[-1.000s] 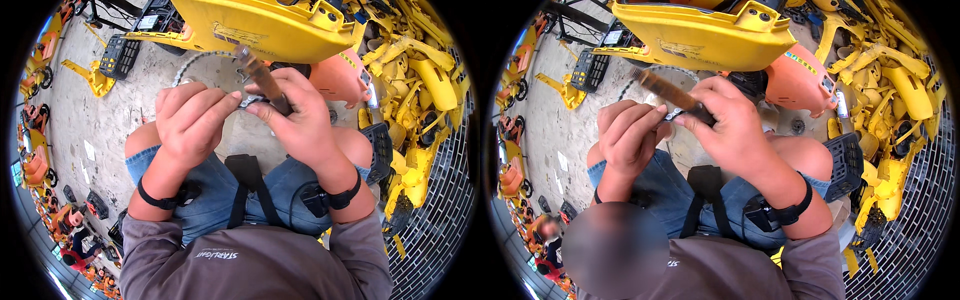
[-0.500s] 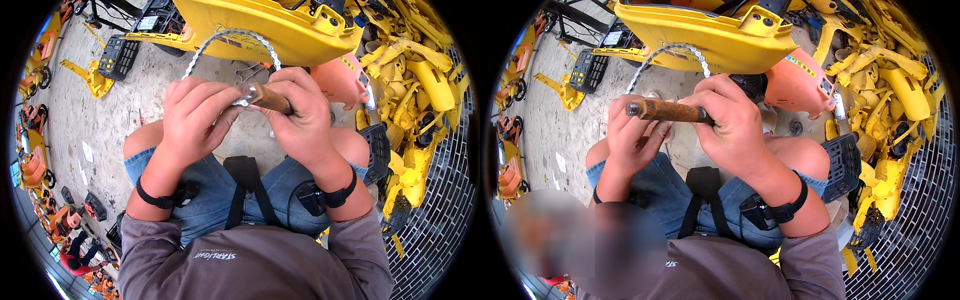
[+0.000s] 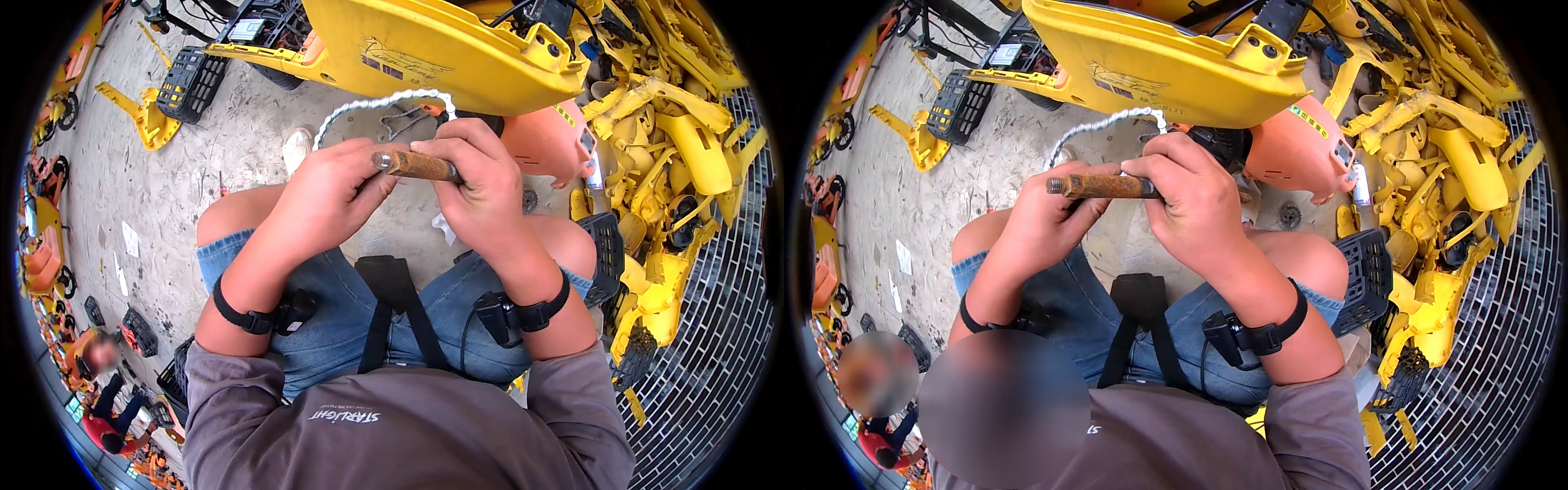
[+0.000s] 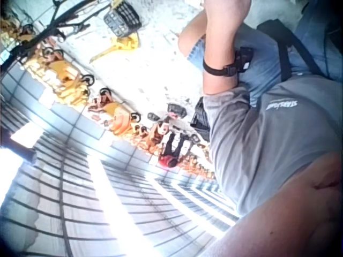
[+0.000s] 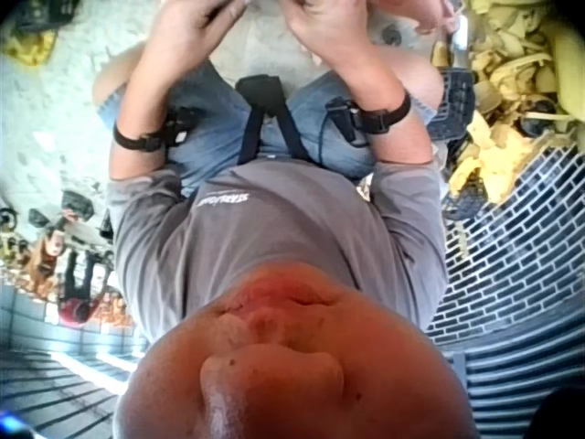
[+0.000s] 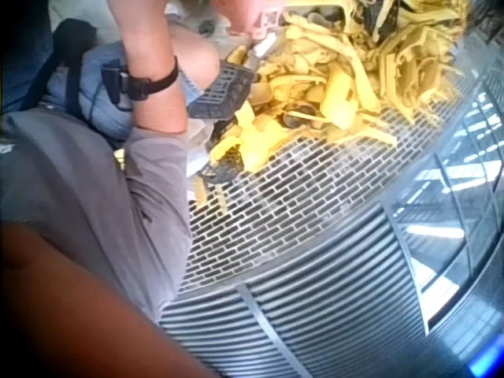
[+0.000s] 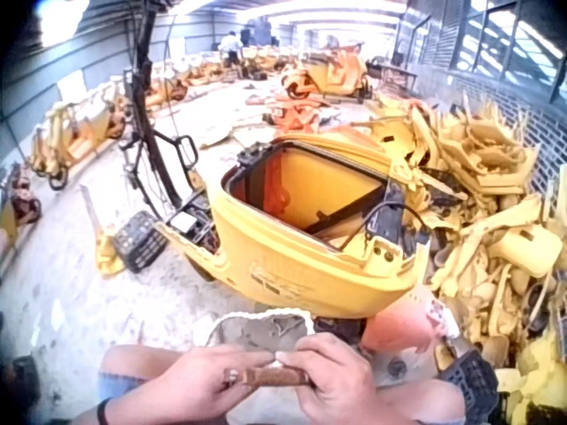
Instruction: The person connects a metal chain to a component of a yellow scooter using a screwdriver and a metal rod while sitting on the floor.
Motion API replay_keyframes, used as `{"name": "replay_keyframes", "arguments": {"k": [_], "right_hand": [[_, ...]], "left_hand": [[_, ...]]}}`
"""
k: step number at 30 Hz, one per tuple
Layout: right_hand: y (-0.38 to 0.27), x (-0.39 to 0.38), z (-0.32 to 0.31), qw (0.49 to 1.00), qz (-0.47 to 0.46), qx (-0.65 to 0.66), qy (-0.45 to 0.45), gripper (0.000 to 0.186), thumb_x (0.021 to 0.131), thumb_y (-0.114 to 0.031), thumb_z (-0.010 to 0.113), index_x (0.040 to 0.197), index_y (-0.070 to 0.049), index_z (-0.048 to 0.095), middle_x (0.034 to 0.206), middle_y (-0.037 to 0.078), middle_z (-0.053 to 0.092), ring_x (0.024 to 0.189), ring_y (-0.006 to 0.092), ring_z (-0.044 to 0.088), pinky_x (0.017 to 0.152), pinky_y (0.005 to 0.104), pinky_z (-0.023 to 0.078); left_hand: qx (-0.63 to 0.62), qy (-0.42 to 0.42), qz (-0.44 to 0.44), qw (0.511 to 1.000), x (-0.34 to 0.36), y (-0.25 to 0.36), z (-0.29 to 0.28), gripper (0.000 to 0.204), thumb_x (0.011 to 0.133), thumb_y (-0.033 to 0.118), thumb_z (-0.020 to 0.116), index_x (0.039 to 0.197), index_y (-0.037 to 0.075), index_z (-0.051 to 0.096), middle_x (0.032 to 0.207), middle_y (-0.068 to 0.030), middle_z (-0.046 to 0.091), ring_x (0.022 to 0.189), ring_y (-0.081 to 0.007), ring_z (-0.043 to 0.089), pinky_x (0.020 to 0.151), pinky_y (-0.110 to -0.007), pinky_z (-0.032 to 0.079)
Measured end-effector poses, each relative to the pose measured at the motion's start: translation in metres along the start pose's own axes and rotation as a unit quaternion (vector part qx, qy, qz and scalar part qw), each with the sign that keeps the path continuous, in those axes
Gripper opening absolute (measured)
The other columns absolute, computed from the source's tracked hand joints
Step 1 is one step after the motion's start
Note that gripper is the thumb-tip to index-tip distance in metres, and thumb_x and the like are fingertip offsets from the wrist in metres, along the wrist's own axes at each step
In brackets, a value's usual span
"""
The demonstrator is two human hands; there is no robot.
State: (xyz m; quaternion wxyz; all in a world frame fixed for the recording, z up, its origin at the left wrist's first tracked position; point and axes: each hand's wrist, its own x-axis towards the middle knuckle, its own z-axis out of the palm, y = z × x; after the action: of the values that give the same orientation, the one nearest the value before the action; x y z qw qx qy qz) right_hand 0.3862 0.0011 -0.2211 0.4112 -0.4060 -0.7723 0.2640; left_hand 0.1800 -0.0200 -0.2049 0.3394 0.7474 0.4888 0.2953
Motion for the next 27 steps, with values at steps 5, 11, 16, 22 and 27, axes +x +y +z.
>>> {"name": "replay_keyframes", "arguments": {"k": [5, 11, 16, 22, 27], "right_hand": [[0.002, 0.005, -0.004, 0.999, -0.010, 0.000, -0.039, 0.038, 0.065, 0.013, 0.067, 0.099, -0.005, 0.069, 0.101, 0.010, 0.062, 0.094, 0.0317, 0.065, 0.079, 0.0385, 0.054], [0.008, 0.008, -0.002, 0.995, 0.056, 0.082, -0.026, 0.035, 0.076, 0.006, 0.071, 0.109, -0.006, 0.070, 0.116, 0.010, 0.062, 0.103, 0.0278, 0.064, 0.086, 0.0356, 0.053], [0.009, 0.007, -0.011, 0.959, 0.240, 0.131, -0.075, 0.029, 0.090, -0.011, 0.071, 0.117, -0.001, 0.066, 0.109, 0.011, 0.066, 0.101, 0.0199, 0.064, 0.087, 0.0323, 0.051], [0.013, 0.004, -0.014, 0.914, 0.335, 0.192, -0.125, 0.037, 0.095, -0.011, 0.066, 0.129, 0.000, 0.057, 0.106, 0.008, 0.066, 0.094, 0.0165, 0.063, 0.088, 0.0309, 0.050], [-0.015, 0.010, -0.027, 0.883, 0.299, 0.337, -0.130, 0.040, 0.098, -0.011, 0.064, 0.135, -0.002, 0.052, 0.102, 0.005, 0.065, 0.086, 0.0167, 0.063, 0.081, 0.0325, 0.053]], "left_hand": [[-0.156, -0.011, -0.132, 0.979, 0.002, 0.002, 0.009, 0.018, 0.093, 0.006, 0.063, 0.110, 0.001, 0.066, 0.082, -0.0128, 0.069, 0.071, -0.0263, 0.066, 0.064, -0.036, 0.051], [-0.231, -0.061, -0.204, 0.949, 0.003, 0.002, 0.007, 0.025, 0.101, 0.014, 0.058, 0.119, -0.003, 0.063, 0.082, -0.0065, 0.069, 0.068, -0.0105, 0.059, 0.059, -0.030, 0.049], [-0.374, -0.063, -0.288, 0.880, 0.007, -0.010, 0.015, 0.035, 0.103, 0.018, 0.056, 0.131, -0.004, 0.057, 0.094, -0.0047, 0.071, 0.070, -0.0106, 0.061, 0.058, -0.024, 0.047], [-0.537, -0.031, -0.291, 0.791, 0.010, -0.028, 0.029, 0.038, 0.104, 0.015, 0.052, 0.138, -0.003, 0.051, 0.121, -0.0085, 0.068, 0.089, -0.0135, 0.064, 0.063, -0.023, 0.046], [-0.600, 0.005, -0.286, 0.747, 0.013, -0.024, 0.028, 0.040, 0.104, 0.011, 0.050, 0.141, -0.003, 0.049, 0.132, -0.0093, 0.063, 0.107, -0.0153, 0.063, 0.066, -0.022, 0.045]]}}
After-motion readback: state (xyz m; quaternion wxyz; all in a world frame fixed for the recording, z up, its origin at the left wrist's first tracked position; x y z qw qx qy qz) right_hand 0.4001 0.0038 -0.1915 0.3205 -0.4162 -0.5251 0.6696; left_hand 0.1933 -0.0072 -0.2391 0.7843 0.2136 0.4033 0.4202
